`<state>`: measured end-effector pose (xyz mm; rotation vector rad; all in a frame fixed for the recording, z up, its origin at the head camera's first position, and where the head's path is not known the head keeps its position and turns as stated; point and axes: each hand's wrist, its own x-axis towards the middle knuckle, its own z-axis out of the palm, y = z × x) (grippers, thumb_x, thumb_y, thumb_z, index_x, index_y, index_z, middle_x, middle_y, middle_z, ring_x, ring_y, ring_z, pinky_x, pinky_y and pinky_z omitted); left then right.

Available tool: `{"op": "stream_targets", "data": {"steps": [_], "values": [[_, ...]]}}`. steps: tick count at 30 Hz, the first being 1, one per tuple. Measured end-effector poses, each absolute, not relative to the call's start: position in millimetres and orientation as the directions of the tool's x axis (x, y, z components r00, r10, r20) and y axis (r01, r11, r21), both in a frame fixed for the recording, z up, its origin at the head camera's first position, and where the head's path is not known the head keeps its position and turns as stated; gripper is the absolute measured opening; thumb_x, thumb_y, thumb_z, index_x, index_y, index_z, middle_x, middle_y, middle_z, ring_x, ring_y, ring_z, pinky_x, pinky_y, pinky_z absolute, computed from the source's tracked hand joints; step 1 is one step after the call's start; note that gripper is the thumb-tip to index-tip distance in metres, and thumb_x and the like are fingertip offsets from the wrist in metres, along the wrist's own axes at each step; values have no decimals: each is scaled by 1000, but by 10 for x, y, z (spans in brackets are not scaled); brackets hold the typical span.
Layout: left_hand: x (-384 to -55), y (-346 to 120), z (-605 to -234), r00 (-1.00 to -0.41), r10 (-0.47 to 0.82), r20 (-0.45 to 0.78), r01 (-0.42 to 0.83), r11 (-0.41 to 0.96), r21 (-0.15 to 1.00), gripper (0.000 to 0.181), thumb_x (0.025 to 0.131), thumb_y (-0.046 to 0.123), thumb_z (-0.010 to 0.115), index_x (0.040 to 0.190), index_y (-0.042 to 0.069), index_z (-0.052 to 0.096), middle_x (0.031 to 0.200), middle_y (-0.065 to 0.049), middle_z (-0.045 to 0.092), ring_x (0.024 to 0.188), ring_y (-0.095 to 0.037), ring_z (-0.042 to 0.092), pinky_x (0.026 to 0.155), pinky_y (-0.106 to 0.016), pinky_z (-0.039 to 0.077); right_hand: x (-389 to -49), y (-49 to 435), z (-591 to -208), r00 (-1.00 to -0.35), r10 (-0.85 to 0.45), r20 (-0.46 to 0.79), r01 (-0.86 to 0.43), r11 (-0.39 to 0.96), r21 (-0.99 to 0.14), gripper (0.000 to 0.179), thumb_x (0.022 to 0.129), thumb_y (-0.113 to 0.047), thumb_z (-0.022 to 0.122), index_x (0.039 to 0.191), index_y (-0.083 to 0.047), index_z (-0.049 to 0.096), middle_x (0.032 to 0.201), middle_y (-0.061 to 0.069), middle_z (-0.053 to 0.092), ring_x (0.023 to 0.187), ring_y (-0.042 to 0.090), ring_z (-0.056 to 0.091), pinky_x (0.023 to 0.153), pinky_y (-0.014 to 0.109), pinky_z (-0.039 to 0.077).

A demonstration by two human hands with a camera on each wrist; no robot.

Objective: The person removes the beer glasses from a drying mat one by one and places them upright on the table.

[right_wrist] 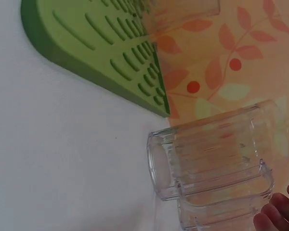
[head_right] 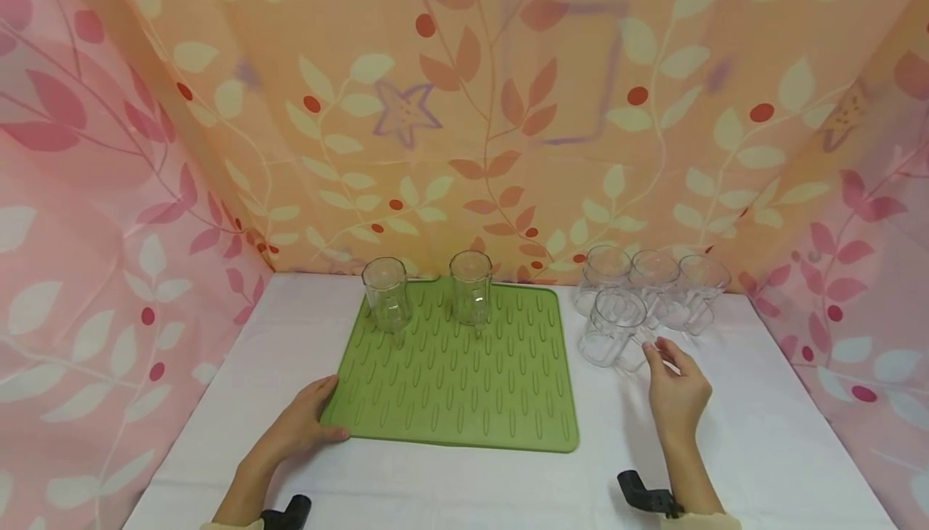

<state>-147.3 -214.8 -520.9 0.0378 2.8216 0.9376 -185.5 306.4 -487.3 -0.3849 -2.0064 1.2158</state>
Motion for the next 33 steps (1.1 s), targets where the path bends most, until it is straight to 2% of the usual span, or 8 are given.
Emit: {"op": "stream_targets", "data": {"steps": [6,10,13,15,21,23,29,33], "values": [[-1461,-2140,-5187,-986,69,-151,-32,812,583,102,64,23,89,145,-10,36,148,-29,40,138,-49,34,112,-61,33,-1837,2985,-4784,-662,563,495,-147,550,-822,26,86,-12,74,105,6,72,84,-35,59,79,-23,53,72,-4,43],[-1450,-2139,-5177,-986,64,-152,-37,813,582,102,64,22,90,145,-10,36,148,-29,40,138,-49,34,112,-61,33,-1834,2914,-4711,-632,517,577,-182,625,-759,24,85,-7,74,104,7,72,95,4,75,88,-22,49,83,-2,39],[-1446,-2144,-5184,-987,58,-152,-42,812,583,102,64,22,90,145,-9,36,148,-28,40,138,-48,34,112,-60,32,-1834,2860,-4650,-635,468,614,-233,643,-730,23,83,-2,74,103,9,71,99,27,71,89,-22,50,84,-3,40],[-1449,-2146,-5191,-987,58,-149,-40,812,583,102,64,22,90,145,-9,36,148,-28,40,138,-48,34,112,-60,32,-1840,2823,-4610,-648,440,622,-265,635,-725,23,82,1,74,103,10,71,94,21,73,87,-21,52,83,-2,42],[-1469,-2135,-5221,-987,72,-146,-28,810,586,103,64,24,90,145,-9,36,149,-28,40,139,-48,34,113,-59,32,-1875,2653,-4510,-730,391,561,-316,535,-784,23,80,4,74,103,8,72,85,-24,62,75,-17,58,71,-1,48],[-1469,-2132,-5223,-986,73,-147,-26,814,580,102,64,24,90,145,-9,37,148,-28,40,139,-48,34,113,-59,32,-1891,2558,-4501,-759,372,535,-327,493,-806,24,81,4,74,104,8,72,87,-20,66,75,-16,60,70,0,49],[-1473,-2119,-5175,-986,78,-149,-19,830,557,101,63,22,90,144,-9,38,148,-29,40,138,-48,35,113,-60,32,-1973,2210,-4535,-854,269,446,-315,414,-854,26,83,0,73,109,7,71,103,23,71,80,-15,61,71,3,51],[-1464,-2113,-5134,-984,77,-159,-24,834,551,101,64,21,90,144,-10,37,148,-29,40,138,-49,34,112,-61,32,-2041,1981,-4575,-911,192,364,-263,407,-875,29,86,-8,73,112,5,70,110,24,70,81,-14,59,71,4,51]]}}
